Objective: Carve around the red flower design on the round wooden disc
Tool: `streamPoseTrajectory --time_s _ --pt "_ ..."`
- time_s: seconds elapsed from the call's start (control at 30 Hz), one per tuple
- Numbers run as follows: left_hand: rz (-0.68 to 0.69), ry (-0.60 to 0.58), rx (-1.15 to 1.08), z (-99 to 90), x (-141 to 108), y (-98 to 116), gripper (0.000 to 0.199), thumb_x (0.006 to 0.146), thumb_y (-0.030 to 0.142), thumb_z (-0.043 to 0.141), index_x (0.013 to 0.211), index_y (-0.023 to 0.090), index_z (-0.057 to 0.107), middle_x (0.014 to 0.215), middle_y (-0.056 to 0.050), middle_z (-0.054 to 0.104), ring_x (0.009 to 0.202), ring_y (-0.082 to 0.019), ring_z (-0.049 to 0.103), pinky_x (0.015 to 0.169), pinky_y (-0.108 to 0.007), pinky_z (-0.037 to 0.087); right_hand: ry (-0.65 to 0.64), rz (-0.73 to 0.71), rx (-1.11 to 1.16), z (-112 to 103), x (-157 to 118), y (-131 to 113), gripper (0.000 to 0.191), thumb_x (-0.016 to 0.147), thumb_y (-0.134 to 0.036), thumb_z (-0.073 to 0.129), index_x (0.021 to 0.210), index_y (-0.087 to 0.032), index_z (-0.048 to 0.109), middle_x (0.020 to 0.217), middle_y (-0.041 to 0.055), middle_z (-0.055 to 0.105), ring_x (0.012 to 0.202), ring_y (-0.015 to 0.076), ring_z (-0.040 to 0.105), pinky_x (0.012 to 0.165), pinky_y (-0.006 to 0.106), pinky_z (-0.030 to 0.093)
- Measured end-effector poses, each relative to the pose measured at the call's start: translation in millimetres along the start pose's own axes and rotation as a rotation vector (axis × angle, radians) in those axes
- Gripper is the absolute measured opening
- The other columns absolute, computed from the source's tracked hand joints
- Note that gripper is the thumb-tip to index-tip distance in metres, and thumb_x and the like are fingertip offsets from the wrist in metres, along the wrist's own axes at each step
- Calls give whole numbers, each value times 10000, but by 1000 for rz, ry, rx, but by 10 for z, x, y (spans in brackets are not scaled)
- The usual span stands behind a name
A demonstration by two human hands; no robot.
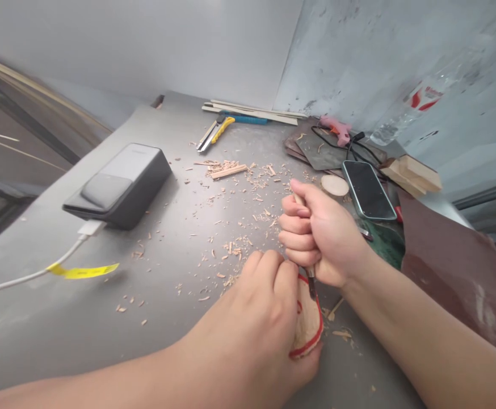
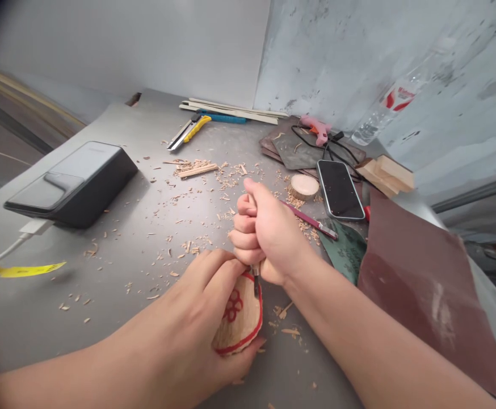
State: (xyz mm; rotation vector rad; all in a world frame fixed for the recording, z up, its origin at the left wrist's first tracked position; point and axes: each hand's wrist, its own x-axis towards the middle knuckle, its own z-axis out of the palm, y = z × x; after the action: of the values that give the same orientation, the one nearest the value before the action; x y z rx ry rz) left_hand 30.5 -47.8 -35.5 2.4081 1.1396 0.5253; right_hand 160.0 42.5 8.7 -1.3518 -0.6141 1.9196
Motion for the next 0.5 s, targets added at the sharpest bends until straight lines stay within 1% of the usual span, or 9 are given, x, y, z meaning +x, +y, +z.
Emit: streamPoseTrajectory --time_s 0.13,0.2,0.27,0.33,0.4,0.5 --pt "-61 -44 -89 -38 -3 -11 129 832 297 653 804 205 567 973 -64 615 851 -226 554 724 -393 569 -38 -45 41 -58 -100 -72 567 1063 -512 384 587 -227 271 514 -104 91 421 63 2 330 166 57" --pt "-108 -95 -150 -77 7 -26 160 849 334 663 855 196 582 1024 -76 614 872 -227 567 737 -393 576 -55 -52 61 -72 -164 -89 572 1065 -517 360 586 -224 247 521 -99 71 417 65 -9 338 179 35" --pt "-164 -150 -207 -126 26 -39 226 868 386 673 930 183 597 1067 -88 605 912 -237 583 763 -405 586 -89 -54 88 -78 -218 -75 588 1049 -557 360 586 -220 226 519 -95 68 413 66 -7 342 190 29" --pt "-195 -201 -239 -173 44 -45 295 878 441 686 970 174 599 1091 -95 595 968 -258 590 808 -432 592 -143 -78 125 -81 -253 -42 619 1005 -620 416 584 -216 207 508 -93 71 408 65 4 341 201 32" --pt "-185 -226 -241 -208 55 -47 337 874 483 701 963 175 597 1094 -97 588 1005 -275 588 837 -453 590 -208 -116 148 -86 -269 -9 654 943 -659 510 583 -215 191 496 -92 79 400 62 19 338 211 37" --pt "-171 -219 -255 -232 56 -50 337 858 456 707 1007 175 597 1121 -100 572 1013 -275 589 831 -444 592 -295 -142 128 -101 -269 24 672 893 -625 619 589 -213 184 491 -92 93 395 60 36 334 213 48"
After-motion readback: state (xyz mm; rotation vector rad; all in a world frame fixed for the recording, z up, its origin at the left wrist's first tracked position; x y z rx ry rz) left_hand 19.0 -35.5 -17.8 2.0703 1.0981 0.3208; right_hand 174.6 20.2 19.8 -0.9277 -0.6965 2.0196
